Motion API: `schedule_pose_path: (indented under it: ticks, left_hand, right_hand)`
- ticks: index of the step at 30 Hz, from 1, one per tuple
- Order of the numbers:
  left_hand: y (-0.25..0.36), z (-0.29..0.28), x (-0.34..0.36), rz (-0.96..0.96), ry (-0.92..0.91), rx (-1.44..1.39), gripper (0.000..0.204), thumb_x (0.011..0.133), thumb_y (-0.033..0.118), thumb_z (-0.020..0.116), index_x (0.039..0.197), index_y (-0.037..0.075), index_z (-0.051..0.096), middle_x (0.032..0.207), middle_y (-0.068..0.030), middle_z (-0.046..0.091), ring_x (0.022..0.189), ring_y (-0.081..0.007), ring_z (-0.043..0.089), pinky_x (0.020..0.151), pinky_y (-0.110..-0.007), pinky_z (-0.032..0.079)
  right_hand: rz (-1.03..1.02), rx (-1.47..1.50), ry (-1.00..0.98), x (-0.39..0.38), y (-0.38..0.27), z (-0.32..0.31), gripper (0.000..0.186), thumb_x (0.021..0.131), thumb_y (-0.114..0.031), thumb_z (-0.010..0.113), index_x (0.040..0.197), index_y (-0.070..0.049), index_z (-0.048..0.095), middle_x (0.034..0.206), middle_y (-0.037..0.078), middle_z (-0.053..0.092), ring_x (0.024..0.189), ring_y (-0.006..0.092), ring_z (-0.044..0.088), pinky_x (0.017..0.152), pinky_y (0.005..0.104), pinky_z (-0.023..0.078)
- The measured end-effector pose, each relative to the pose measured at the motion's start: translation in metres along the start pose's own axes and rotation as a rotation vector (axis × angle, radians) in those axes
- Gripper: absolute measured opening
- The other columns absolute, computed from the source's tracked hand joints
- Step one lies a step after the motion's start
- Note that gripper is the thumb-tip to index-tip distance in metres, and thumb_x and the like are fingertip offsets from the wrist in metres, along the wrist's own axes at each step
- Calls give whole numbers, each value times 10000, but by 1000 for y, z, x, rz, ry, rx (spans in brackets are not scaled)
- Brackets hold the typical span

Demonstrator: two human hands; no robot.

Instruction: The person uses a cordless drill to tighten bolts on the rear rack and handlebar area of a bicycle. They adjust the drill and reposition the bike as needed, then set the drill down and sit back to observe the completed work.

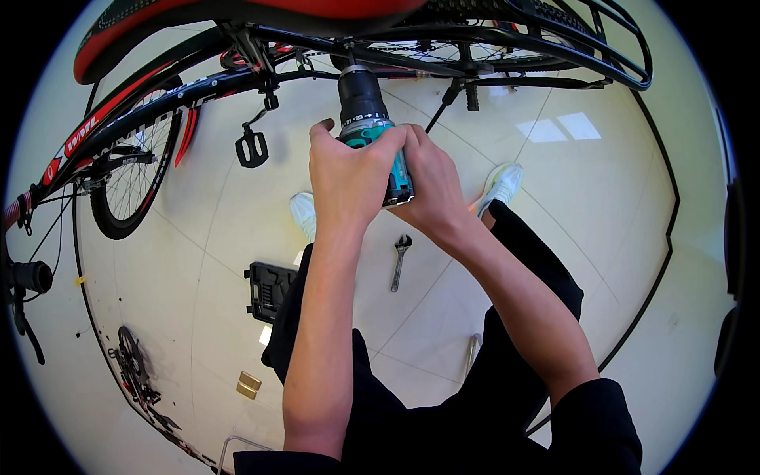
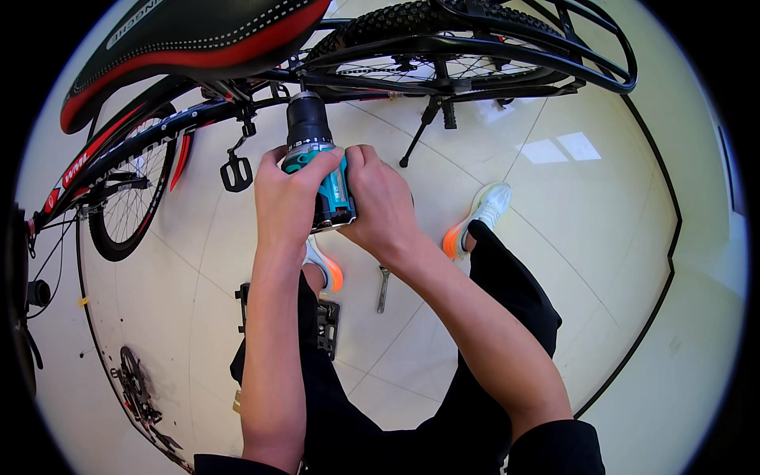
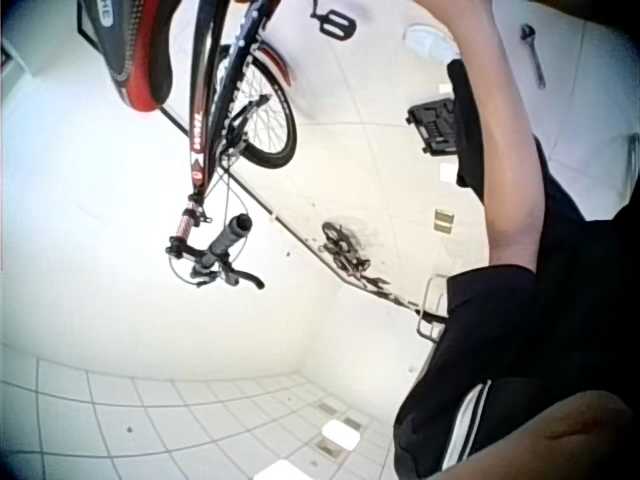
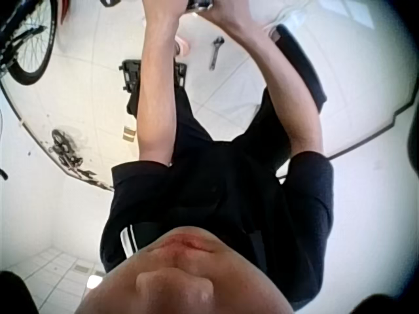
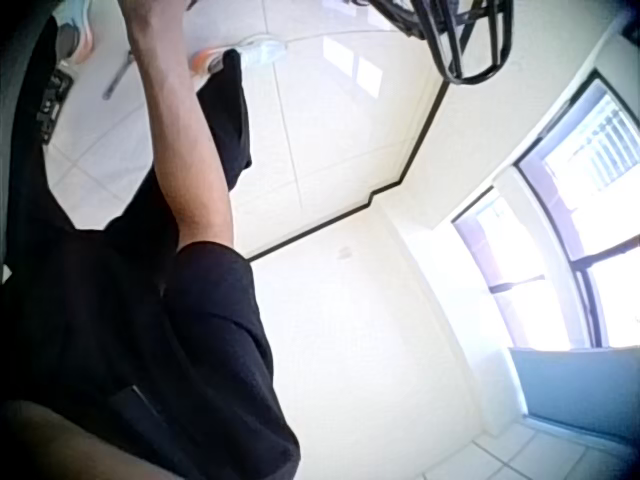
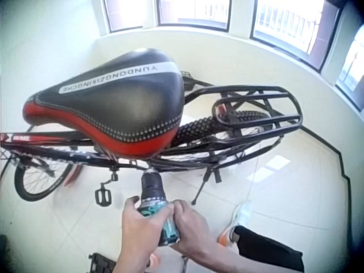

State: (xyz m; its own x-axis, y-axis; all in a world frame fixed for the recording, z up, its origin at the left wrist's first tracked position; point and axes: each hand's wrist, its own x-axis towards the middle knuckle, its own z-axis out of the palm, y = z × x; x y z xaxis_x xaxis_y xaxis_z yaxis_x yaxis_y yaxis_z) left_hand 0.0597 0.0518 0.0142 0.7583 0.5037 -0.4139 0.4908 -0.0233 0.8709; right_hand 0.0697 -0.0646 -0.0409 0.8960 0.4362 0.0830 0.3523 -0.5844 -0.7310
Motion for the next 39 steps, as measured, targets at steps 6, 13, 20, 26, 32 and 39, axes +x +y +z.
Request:
schedule_pose_path:
  ticks: [6, 13, 20, 26, 32, 39]
  left_hand:
    - [6, -5, -2, -47, -22, -47, 960, 651, 275, 761, 1337, -218, 305, 1020, -287, 625, 819, -266, 688, 695, -323, 551]
    - [3, 0, 0, 2, 21, 84, 968, 625, 288, 745, 1334, -215, 319, 989, -298, 642, 815, -310, 697, 746, -336, 548]
    - [0, 1, 0, 15, 29, 80, 940, 624, 286, 743, 1318, -209, 348, 968, -287, 651, 813, -310, 699, 741, -338, 548]
    - [-3, 1, 3, 2, 30, 25, 897, 613, 287, 760, 1286, -184, 400, 958, -269, 653, 779, -283, 695, 711, -328, 550]
    - [-3, 1, 3, 9, -2, -1, 752, 621, 270, 766, 1181, -151, 490, 905, -211, 667, 738, -241, 684, 680, -318, 548]
    - [-1, -4, 2, -25, -52, 32, 558, 695, 253, 808, 1073, -72, 559, 889, -121, 641, 731, -149, 636, 664, -272, 525]
  right_hand:
    - [37, -77, -51, 1, -2, -1, 702, 524, -123, 854, 1090, 24, 465, 1038, 194, 554, 841, 378, 632, 691, 422, 529]
    - [21, 39, -53, -1, 3, 5, 707, 548, -76, 828, 1141, 13, 454, 1076, 200, 545, 884, 395, 623, 716, 439, 529]
    - [32, 53, -28, -3, 4, 8, 694, 558, -71, 824, 1139, 14, 454, 1082, 208, 539, 887, 402, 617, 717, 446, 525]
    - [20, 31, -31, -1, 2, 4, 661, 579, -91, 821, 1120, 13, 456, 1049, 210, 544, 863, 403, 618, 706, 442, 524]
    - [18, 60, -13, -2, 3, 5, 640, 587, -90, 815, 1110, 16, 460, 1027, 207, 545, 864, 405, 617, 705, 450, 520]
    - [23, 97, -6, -3, 1, 9, 667, 597, -97, 808, 1151, 21, 457, 1052, 216, 560, 882, 408, 616, 724, 445, 520]
